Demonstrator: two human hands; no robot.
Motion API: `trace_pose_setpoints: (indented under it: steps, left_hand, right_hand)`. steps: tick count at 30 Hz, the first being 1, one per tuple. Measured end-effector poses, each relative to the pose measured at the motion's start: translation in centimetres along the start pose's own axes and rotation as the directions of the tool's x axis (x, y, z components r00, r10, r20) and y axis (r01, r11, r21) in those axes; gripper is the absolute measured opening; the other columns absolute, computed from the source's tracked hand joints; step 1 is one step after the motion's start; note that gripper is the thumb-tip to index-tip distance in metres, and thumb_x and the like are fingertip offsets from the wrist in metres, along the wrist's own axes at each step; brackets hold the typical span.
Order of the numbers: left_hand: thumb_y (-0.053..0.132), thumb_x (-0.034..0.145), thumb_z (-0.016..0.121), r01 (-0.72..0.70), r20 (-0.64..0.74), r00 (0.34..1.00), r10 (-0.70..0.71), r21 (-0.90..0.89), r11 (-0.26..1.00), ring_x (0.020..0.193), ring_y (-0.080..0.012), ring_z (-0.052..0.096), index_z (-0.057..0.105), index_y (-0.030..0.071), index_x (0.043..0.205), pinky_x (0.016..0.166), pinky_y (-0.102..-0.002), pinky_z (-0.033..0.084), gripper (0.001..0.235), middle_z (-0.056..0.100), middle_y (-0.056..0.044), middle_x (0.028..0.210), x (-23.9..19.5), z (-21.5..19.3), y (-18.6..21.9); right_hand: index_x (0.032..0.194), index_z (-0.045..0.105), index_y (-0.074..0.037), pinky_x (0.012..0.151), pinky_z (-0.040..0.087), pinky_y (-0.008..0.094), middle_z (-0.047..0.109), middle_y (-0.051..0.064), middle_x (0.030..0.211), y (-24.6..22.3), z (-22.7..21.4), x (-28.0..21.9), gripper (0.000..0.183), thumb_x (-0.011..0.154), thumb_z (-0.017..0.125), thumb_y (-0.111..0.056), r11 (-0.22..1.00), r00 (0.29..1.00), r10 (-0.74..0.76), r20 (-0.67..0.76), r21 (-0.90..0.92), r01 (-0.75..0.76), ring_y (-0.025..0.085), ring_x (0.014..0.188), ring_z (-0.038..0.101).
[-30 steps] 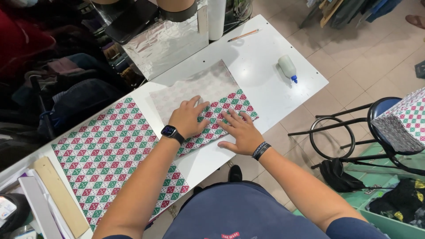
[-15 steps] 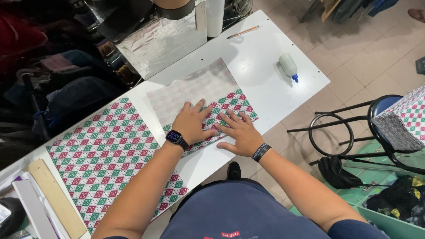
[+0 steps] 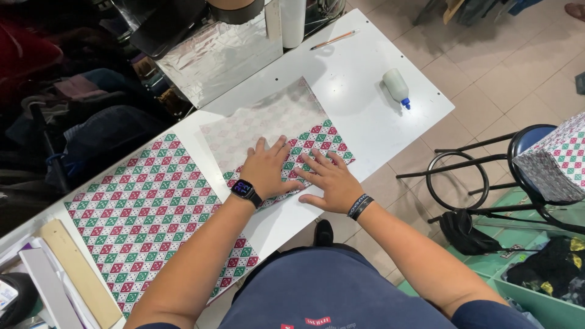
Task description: Applying glue to patterned paper and folding it to assemble a gift bag.
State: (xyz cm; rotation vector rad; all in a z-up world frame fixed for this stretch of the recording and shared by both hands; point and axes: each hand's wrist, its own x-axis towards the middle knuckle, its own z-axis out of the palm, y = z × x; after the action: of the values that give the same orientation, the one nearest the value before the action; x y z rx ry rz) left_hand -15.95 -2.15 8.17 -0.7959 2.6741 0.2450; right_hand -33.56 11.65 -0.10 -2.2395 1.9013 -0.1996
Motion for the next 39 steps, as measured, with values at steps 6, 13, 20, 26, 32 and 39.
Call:
trace_pose_setpoints:
  steps: [6,13,20,26,32,39]
  left_hand:
    - [0.08,0.084,0.054,0.028,0.012,1.0,-0.028,-0.004,1.0,0.147,-0.0468,0.028,0.032,0.012,0.159,0.114,-0.063,0.036,0.104,0.028,-0.007,0.168,0.0,0.4,0.6]
    - [0.078,0.084,0.056,0.036,0.019,0.999,-0.036,-0.036,0.999,0.148,-0.0471,0.026,0.03,0.011,0.159,0.115,-0.064,0.032,0.104,0.026,-0.008,0.169,-0.3,0.4,0.6]
    - [0.072,0.085,0.063,-0.047,0.046,0.998,0.05,-0.054,0.997,0.153,-0.0435,0.021,0.027,0.014,0.162,0.121,-0.059,0.023,0.103,0.022,-0.012,0.17,-1.7,1.1,-1.3]
    - [0.072,0.085,0.063,-0.053,0.075,0.996,0.055,-0.035,0.998,0.156,-0.0366,0.015,0.025,0.022,0.163,0.124,-0.057,0.009,0.1,0.019,-0.012,0.171,-5.7,2.2,-4.0]
    - [0.066,0.09,0.062,0.008,0.103,0.995,0.001,-0.085,0.996,0.157,-0.0382,0.012,0.024,0.022,0.163,0.121,-0.064,0.001,0.093,0.016,-0.017,0.171,-9.9,3.2,-5.7]
    - [0.055,0.08,0.08,0.089,0.114,0.99,-0.086,-0.023,0.996,0.155,-0.0413,0.013,0.032,0.016,0.16,0.117,-0.069,-0.004,0.101,0.022,-0.023,0.167,-9.1,5.3,-6.4]
  right_hand:
    - [0.162,0.032,-0.023,0.126,0.004,0.05,0.027,0.004,0.17,-0.4,0.5,-0.7,0.093,0.092,0.031,-0.085,0.986,0.993,-0.117,0.002,-0.116,0.116,0.02,0.157,0.019]
    - [0.162,0.03,-0.017,0.127,0.006,0.048,0.028,0.007,0.169,0.8,0.5,-4.3,0.099,0.091,0.025,-0.086,0.992,0.992,-0.103,0.076,-0.061,0.108,0.021,0.156,0.021]
    - [0.163,0.03,-0.02,0.126,0.015,0.045,0.032,0.005,0.168,3.8,-0.3,-7.4,0.095,0.092,0.034,-0.083,0.982,0.991,0.132,-0.023,-0.135,-0.134,0.019,0.155,0.026]
    - [0.164,0.028,-0.022,0.125,0.015,0.049,0.027,0.002,0.17,3.3,-0.4,-7.2,0.096,0.091,0.034,-0.084,0.97,0.977,0.212,0.03,-0.132,-0.206,0.017,0.157,0.02]
    - [0.164,0.029,-0.024,0.125,0.014,0.05,0.027,0.002,0.17,3.2,-0.6,-7.2,0.093,0.092,0.039,-0.081,0.965,0.972,0.23,0.055,-0.142,-0.221,0.018,0.158,0.019]
    - [0.164,0.027,-0.028,0.126,0.013,0.051,0.027,0.001,0.171,2.4,-1.1,-6.8,0.096,0.088,0.043,-0.084,0.948,0.952,0.289,0.099,-0.167,-0.271,0.016,0.158,0.017]
